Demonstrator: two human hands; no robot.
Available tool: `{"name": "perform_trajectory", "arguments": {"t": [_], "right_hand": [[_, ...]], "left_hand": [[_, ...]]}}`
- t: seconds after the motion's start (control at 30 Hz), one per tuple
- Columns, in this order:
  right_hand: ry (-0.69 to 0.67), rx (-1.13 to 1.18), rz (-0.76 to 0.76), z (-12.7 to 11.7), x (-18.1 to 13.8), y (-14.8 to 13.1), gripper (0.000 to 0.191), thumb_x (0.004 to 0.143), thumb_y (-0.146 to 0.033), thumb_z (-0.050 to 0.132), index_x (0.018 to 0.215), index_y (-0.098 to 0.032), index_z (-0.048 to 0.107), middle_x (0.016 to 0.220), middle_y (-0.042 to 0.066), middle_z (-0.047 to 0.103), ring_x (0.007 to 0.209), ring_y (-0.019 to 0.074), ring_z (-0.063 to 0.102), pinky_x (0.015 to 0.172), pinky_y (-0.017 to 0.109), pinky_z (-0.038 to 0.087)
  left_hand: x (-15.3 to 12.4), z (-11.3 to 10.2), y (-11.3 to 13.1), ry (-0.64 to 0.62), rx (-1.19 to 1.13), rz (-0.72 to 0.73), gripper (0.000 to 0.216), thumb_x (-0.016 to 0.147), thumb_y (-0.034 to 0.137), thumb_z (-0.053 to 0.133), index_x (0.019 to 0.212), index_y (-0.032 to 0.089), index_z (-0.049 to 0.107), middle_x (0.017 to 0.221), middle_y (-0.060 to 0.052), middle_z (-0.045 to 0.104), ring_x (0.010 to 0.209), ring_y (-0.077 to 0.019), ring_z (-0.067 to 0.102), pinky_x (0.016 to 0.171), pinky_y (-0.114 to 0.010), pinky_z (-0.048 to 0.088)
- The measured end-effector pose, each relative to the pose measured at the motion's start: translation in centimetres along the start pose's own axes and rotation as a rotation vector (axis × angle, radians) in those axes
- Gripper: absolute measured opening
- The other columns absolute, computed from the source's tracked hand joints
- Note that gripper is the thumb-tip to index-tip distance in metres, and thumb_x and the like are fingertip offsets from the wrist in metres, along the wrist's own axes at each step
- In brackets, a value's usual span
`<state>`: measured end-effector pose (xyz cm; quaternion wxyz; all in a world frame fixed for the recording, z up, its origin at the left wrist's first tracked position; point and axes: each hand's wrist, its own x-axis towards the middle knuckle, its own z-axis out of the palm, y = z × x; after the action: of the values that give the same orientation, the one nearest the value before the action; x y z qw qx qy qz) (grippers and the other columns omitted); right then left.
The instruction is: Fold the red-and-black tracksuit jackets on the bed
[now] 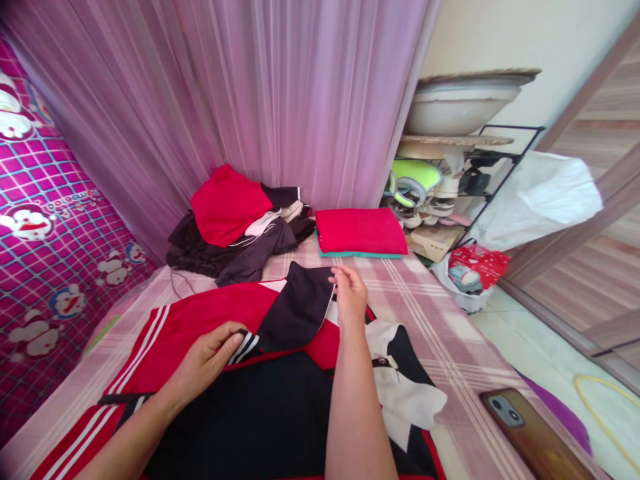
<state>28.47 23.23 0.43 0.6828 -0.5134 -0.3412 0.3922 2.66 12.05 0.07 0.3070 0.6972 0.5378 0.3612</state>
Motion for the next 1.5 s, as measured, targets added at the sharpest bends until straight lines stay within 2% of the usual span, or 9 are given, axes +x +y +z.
{"name": "perform_trajectory", "arguments": {"t": [0.13, 0.2, 0.37, 0.57, 0.67, 0.8, 0.97, 1.2, 1.5], "right_hand": [[-0.87, -0.282, -0.109, 0.8, -4.2, -3.9, 0.038, 0.066, -0.04, 0.078, 0.101, -0.024, 0.076, 0.1, 0.004, 0.077, 0.087, 0.02, 0.071, 0.071, 0.028, 0.055], [-1.035, -0.404, -0.221, 1.4, -6.2, -4.7, 0.044, 0.061, -0.036, 0.082, 0.104, -0.028, 0.077, 0.102, 0.001, 0.077, 0.091, 0.0208, 0.071, 0.08, 0.031, 0.055], [-0.791, -0.501, -0.31, 1.3, -7.5, -3.5, 0.008, 0.073, -0.03, 0.071, 0.077, -0.028, 0.078, 0.079, -0.002, 0.077, 0.074, 0.0201, 0.069, 0.073, 0.028, 0.053], [-0.459, -0.388, -0.174, -2.8, -4.5, -2.6, 0.028, 0.071, -0.047, 0.07, 0.083, -0.022, 0.078, 0.079, 0.0, 0.076, 0.075, 0.0202, 0.067, 0.072, 0.03, 0.052], [-0.238, -0.244, -0.072, -4.2, -3.8, -2.9, 0.04, 0.063, -0.053, 0.076, 0.084, -0.019, 0.076, 0.073, 0.0, 0.075, 0.071, 0.0199, 0.066, 0.066, 0.03, 0.052], [-0.073, -0.132, -0.021, -5.2, -4.1, -4.0, 0.04, 0.06, -0.049, 0.08, 0.085, -0.018, 0.075, 0.07, 0.0, 0.073, 0.067, 0.0188, 0.067, 0.062, 0.029, 0.054], [-0.027, 0.017, -0.02, -6.0, -5.0, -6.8, 0.04, 0.058, -0.043, 0.082, 0.089, -0.018, 0.075, 0.067, 0.0, 0.073, 0.07, 0.0218, 0.07, 0.064, 0.034, 0.059], [0.044, 0.268, -0.163, -6.6, -7.6, -11.3, 0.03, 0.059, -0.035, 0.082, 0.081, -0.018, 0.071, 0.073, 0.001, 0.074, 0.079, 0.0228, 0.073, 0.076, 0.038, 0.061], [-0.134, 0.245, -0.022, -9.0, -10.4, -14.1, 0.017, 0.071, -0.03, 0.073, 0.086, -0.021, 0.074, 0.087, 0.006, 0.077, 0.091, 0.0269, 0.073, 0.081, 0.042, 0.06]], "left_hand": [[1.0, -0.3, 0.5, 0.192, -0.09, -0.004, 0.032, 0.087, 0.047, 0.052, 0.086, 0.019, 0.068, 0.074, -0.001, 0.066, 0.068, -0.0144, 0.059, 0.061, -0.024, 0.048], [1.5, -0.4, 1.1, 0.237, -0.104, 0.002, 0.032, 0.086, 0.047, 0.053, 0.087, 0.019, 0.069, 0.076, -0.001, 0.068, 0.069, -0.015, 0.061, 0.062, -0.024, 0.049], [2.3, -0.9, 0.9, 0.148, -0.041, 0.051, 0.037, 0.09, 0.048, 0.046, 0.097, 0.02, 0.069, 0.085, -0.002, 0.072, 0.079, -0.017, 0.067, 0.071, -0.027, 0.054], [4.0, -7.4, -6.6, 0.199, 0.599, -0.034, 0.039, 0.091, 0.035, 0.042, 0.118, 0.018, 0.064, 0.129, -0.013, 0.066, 0.122, -0.0266, 0.058, 0.107, -0.043, 0.042], [4.7, -11.4, -10.7, 0.145, 0.869, -0.171, 0.042, 0.087, 0.03, 0.044, 0.122, 0.014, 0.063, 0.135, -0.019, 0.061, 0.125, -0.0331, 0.056, 0.104, -0.048, 0.042], [5.1, -14.2, -13.2, -0.001, 0.902, -0.28, 0.043, 0.085, 0.042, 0.046, 0.113, 0.017, 0.067, 0.112, -0.015, 0.072, 0.105, -0.0329, 0.065, 0.092, -0.043, 0.048], [4.9, -15.1, -12.0, -0.067, 0.854, -0.163, 0.029, 0.078, 0.039, 0.05, 0.087, 0.022, 0.072, 0.09, -0.01, 0.074, 0.089, -0.0308, 0.067, 0.08, -0.04, 0.048], [1.5, -15.7, -9.1, -0.061, 0.744, -0.009, 0.021, 0.077, 0.033, 0.047, 0.083, 0.024, 0.065, 0.082, -0.006, 0.07, 0.081, -0.0254, 0.064, 0.076, -0.035, 0.046], [-3.4, -15.3, -7.6, -0.15, 0.862, 0.076, 0.022, 0.079, 0.023, 0.045, 0.087, 0.023, 0.065, 0.089, -0.005, 0.072, 0.091, -0.0236, 0.064, 0.087, -0.034, 0.042]]}}
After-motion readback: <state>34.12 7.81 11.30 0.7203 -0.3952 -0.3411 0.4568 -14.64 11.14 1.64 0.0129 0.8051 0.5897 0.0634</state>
